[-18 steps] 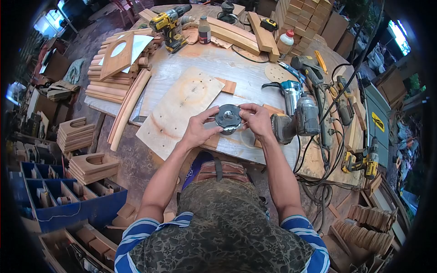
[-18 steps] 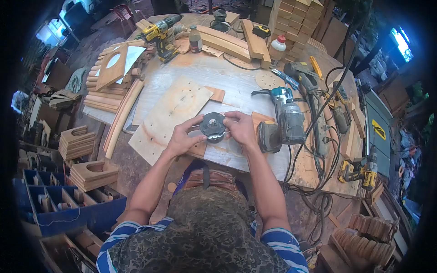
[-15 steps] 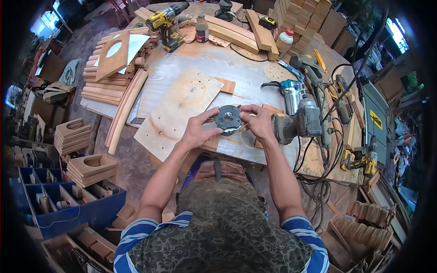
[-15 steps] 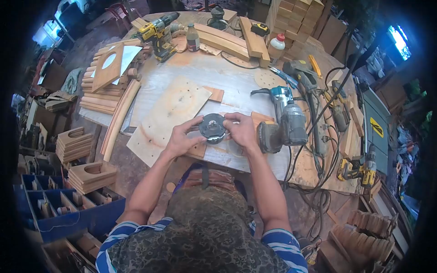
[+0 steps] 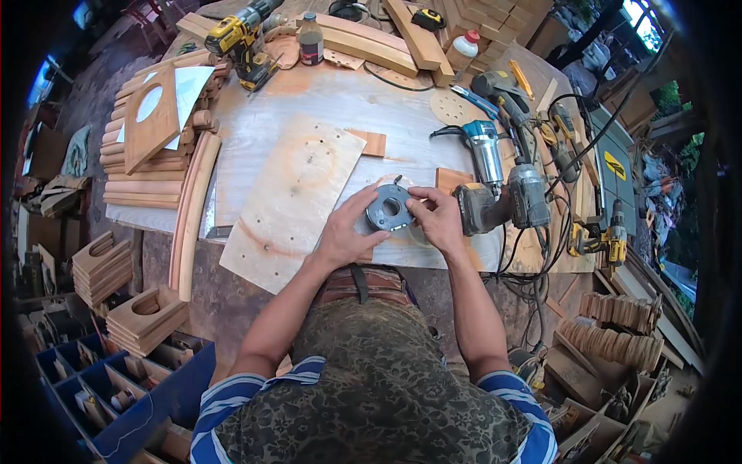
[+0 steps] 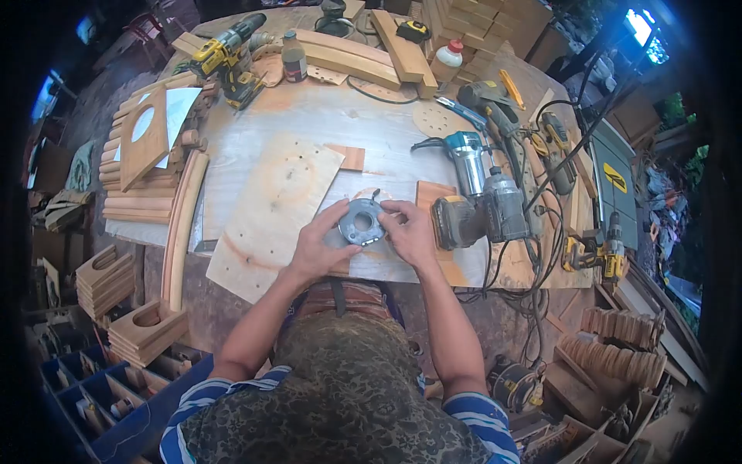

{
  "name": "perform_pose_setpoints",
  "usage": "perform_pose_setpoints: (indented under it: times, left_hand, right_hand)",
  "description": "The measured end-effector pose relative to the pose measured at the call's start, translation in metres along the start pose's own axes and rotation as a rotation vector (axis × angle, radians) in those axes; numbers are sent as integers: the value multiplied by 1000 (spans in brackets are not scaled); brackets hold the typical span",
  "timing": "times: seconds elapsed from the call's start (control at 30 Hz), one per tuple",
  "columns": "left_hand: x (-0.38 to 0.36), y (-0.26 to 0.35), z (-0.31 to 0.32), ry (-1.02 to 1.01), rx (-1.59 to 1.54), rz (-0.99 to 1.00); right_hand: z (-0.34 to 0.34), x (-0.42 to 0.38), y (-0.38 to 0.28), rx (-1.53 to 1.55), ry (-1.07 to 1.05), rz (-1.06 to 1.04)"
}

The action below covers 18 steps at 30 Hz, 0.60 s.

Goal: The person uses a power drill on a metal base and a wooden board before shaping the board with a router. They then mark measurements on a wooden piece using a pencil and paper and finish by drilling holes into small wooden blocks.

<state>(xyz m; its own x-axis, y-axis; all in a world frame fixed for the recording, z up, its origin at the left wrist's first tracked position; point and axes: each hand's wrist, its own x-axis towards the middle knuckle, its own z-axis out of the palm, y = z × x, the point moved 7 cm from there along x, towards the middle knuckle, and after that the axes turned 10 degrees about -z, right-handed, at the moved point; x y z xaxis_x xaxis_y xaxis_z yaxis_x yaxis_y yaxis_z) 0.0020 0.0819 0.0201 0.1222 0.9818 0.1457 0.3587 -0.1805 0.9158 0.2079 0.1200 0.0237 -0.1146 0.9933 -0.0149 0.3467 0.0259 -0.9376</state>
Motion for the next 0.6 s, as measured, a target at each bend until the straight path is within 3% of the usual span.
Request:
perform_pose_setpoints:
  times: [0.1, 0.2, 0.4, 0.47, 0.6]
  left_hand:
    - [0, 2, 1, 11, -25, 53]
    - [0, 4, 1, 17, -61, -13]
    - [-2, -2, 8, 157, -31, 120]
    - [-2, -6, 12, 141, -31, 76]
    - [-1, -13, 12, 100, -141, -41]
  right_hand:
    - [0, -1, -2, -26, -29, 4]
    - [2, -2, 2, -36, -32, -13]
    - [2, -6, -52, -456, 19, -404]
    - [19, -22, -90, -620, -122, -735]
    - [38, -33, -93, -655, -296, -735]
